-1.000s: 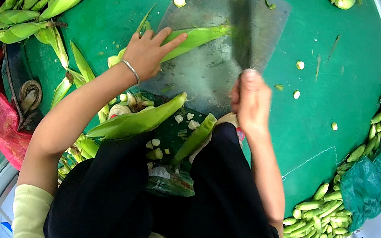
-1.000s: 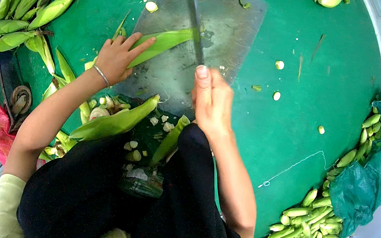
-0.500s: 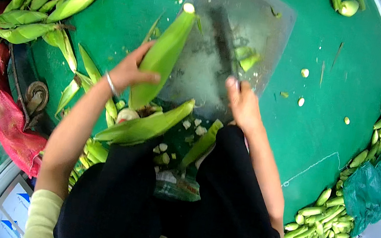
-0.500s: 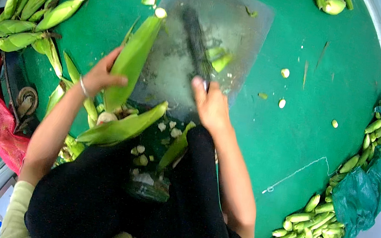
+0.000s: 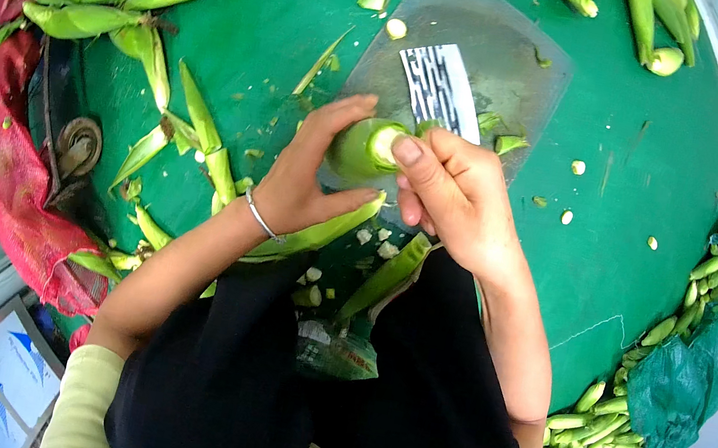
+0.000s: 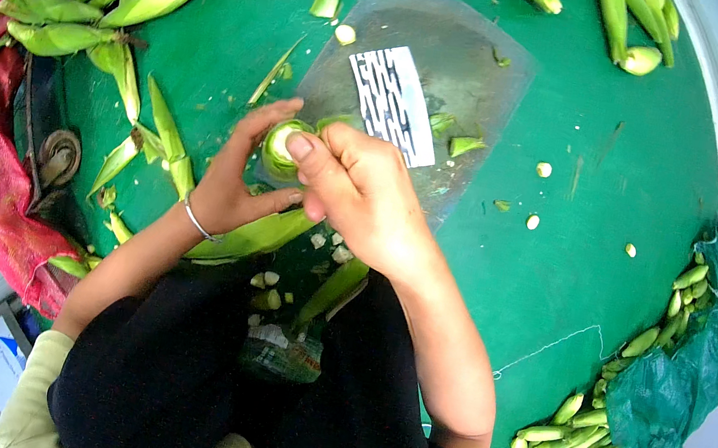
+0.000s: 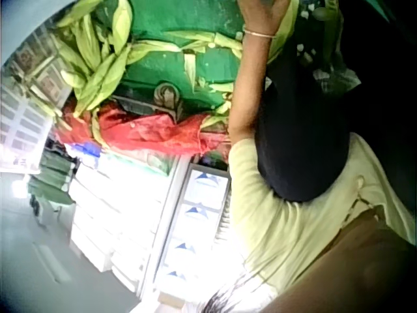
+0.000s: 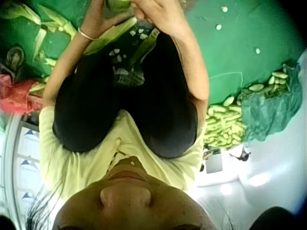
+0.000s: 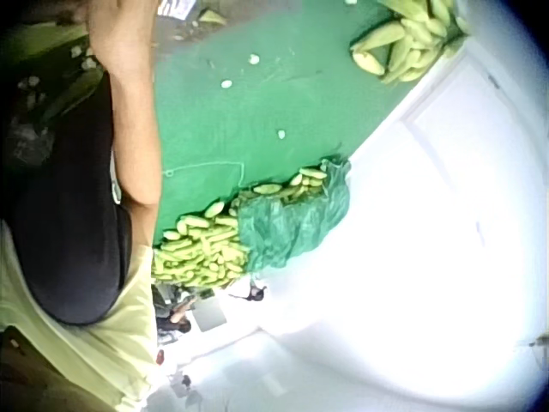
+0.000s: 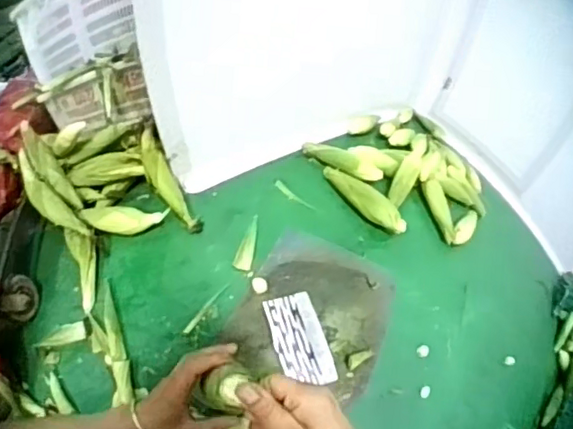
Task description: The person trims the ends of corn cobs with a knife and peels away the husks by hand, placing the cleaned corn into a pile.
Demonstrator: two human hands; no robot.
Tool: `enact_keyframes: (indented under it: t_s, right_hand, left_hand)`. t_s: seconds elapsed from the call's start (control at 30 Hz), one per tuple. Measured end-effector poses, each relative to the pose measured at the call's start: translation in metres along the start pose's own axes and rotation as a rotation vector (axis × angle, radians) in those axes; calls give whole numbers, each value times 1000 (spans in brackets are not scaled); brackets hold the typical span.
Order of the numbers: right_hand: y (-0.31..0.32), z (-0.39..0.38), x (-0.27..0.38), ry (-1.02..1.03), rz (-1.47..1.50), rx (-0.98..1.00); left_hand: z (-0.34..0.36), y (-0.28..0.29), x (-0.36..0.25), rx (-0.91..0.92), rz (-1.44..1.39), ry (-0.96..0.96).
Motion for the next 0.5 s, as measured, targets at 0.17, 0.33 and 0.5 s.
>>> enact_keyframes:
  t_s: [0.17, 0.33, 0.5]
  right_hand:
    - [-41, 17, 1, 182, 195, -1]
    - [-71, 23, -28, 215, 209, -185]
    - [-73, 33, -23, 177, 247, -134]
  left_hand:
    - [7, 34, -13, 72, -70, 188]
    - [10, 60, 17, 49, -517, 335]
    - [10, 69, 19, 58, -481, 327]
Point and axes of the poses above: each hand's wrist, its own z-axis towards the middle knuckle, its own y-axis out of the back of the hand, x = y × z, the point moved 1 cm from there along z, towards the middle knuckle, and after that the axes turned 2 degrees about y, right-handed, at the moved point
